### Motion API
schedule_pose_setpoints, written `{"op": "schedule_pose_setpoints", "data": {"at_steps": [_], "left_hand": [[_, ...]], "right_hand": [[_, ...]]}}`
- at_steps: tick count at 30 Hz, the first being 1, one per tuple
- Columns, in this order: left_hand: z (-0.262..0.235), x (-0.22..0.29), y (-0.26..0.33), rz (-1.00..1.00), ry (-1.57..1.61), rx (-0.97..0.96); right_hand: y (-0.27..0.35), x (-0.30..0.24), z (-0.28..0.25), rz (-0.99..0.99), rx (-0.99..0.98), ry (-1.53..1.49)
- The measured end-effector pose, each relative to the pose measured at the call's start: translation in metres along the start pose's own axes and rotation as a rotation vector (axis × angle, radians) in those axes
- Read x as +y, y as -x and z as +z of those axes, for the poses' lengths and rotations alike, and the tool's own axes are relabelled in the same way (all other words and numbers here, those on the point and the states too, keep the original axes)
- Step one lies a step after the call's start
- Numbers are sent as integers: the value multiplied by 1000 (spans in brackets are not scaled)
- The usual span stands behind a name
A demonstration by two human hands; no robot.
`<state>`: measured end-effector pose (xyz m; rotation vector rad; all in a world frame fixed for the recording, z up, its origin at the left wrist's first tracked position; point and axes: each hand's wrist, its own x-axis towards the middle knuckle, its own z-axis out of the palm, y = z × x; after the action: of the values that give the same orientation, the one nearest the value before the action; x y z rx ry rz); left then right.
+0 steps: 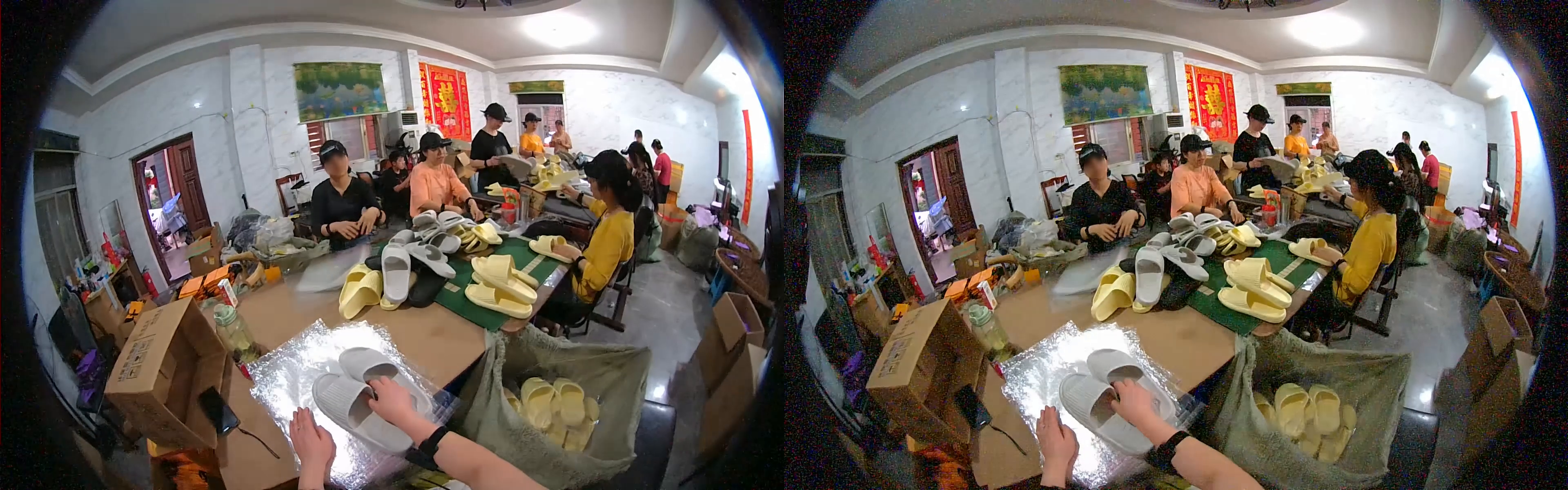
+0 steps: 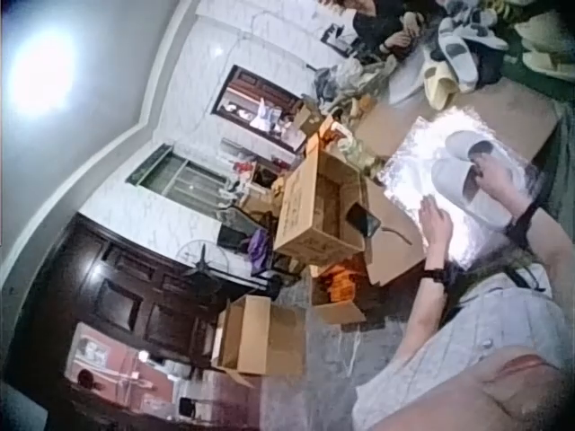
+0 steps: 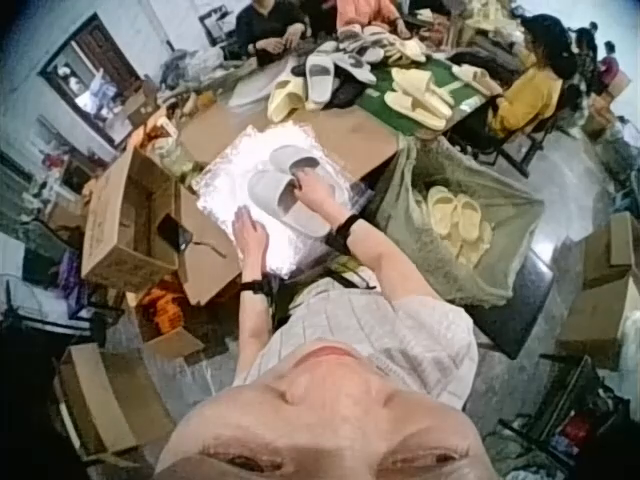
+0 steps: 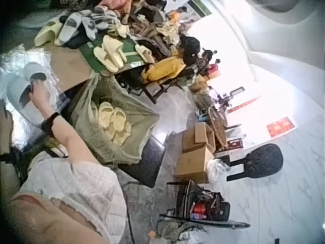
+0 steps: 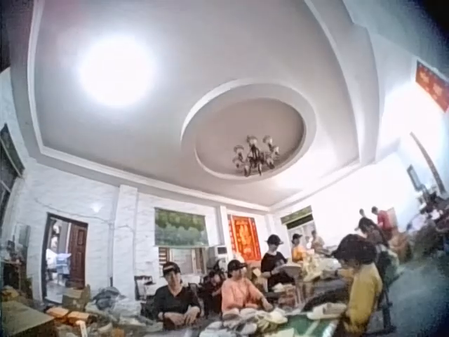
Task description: Sorting and placing plastic sandals into bags at a manufacturing facility.
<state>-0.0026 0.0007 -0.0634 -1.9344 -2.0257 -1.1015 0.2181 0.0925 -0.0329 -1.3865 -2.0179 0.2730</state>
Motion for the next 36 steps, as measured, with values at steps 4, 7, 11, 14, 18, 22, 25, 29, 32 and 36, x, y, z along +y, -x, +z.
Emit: {"op": "schedule_pose_setpoints", "data": {"at_steps": [4, 7, 11, 14, 18, 22, 25, 29, 32, 36], "left_hand": [[0, -2, 4, -10, -22, -18], [-5, -1, 6, -30, -6, -31], [-11, 7, 4, -45, -9, -52], [-1, -2, 3, -35, -14, -32], [-11, 10, -3, -37, 5, -39], [-9, 2, 1, -17, 5, -22], [-6, 7, -1, -33, -10, -37], [-10, 11, 0, -38, 12, -34], [-5, 2, 2, -25, -1, -9], [-4, -2, 4, -23, 1, 1]], "right_hand": [[0, 4, 1, -26, 18, 2], [1, -4, -5, 25, -35, 2], [1, -1, -3, 17, -28, -10], [0, 2, 3, 8, -11, -36], [-4, 0, 0, 19, 5, 5], [-3, -1, 2, -8, 37, -22], [-3, 4, 3, 13, 32, -12], [0, 1, -2, 34, 23, 7], [1, -2, -1, 41, 7, -3], [-1, -3, -2, 34, -33, -9]]}}
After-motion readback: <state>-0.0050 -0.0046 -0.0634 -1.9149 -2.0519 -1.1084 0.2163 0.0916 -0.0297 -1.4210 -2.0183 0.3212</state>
